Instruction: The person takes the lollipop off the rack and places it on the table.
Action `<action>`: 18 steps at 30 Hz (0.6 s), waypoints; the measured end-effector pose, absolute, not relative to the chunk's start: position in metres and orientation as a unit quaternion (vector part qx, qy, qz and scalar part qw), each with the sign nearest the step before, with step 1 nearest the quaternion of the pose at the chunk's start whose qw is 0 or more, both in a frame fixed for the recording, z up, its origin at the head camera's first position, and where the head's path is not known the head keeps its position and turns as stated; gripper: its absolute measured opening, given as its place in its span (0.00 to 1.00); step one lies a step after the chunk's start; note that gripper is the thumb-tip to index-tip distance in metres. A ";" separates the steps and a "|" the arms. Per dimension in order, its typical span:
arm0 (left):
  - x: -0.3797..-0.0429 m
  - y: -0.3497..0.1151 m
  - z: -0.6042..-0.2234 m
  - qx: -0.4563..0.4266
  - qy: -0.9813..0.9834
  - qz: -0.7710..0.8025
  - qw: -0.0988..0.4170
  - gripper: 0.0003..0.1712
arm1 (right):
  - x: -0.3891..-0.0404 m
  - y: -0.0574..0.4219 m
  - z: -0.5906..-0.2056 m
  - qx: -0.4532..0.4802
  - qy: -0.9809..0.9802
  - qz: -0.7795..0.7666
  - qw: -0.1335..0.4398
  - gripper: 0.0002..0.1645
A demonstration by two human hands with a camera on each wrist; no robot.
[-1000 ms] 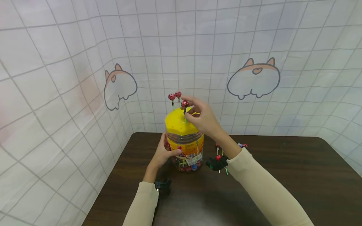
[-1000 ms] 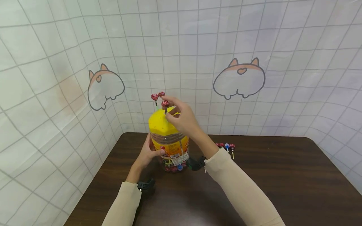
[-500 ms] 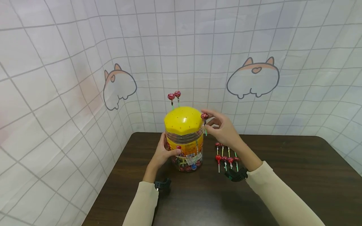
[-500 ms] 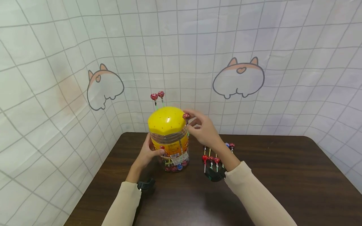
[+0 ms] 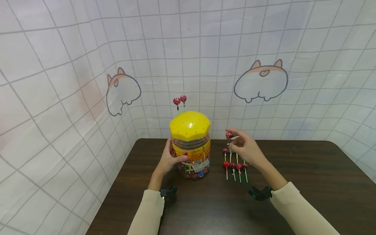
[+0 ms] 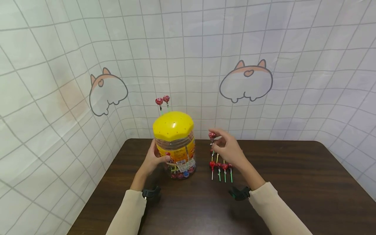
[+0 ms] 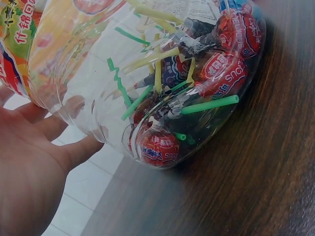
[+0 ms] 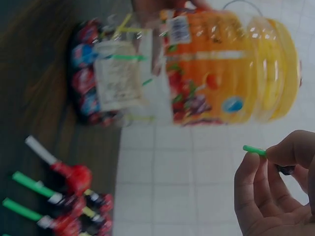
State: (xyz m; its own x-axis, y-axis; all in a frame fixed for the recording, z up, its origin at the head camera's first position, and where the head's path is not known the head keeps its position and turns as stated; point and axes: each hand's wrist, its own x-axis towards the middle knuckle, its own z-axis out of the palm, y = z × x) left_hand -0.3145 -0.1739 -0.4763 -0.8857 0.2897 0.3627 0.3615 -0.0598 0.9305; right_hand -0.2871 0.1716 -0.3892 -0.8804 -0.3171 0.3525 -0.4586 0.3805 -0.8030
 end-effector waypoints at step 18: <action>-0.315 -0.173 -0.476 -0.239 -0.684 -0.689 0.027 0.53 | -0.278 0.228 -0.439 0.182 -0.836 0.517 0.025 0.34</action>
State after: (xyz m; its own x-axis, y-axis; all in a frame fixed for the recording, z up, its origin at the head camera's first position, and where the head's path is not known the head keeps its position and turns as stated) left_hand -0.3146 -0.1731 -0.4762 -0.8845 0.2899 0.3655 0.3631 -0.0642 0.9295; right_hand -0.2775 0.2280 -0.4387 -0.9326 -0.2777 0.2303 -0.3302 0.4000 -0.8549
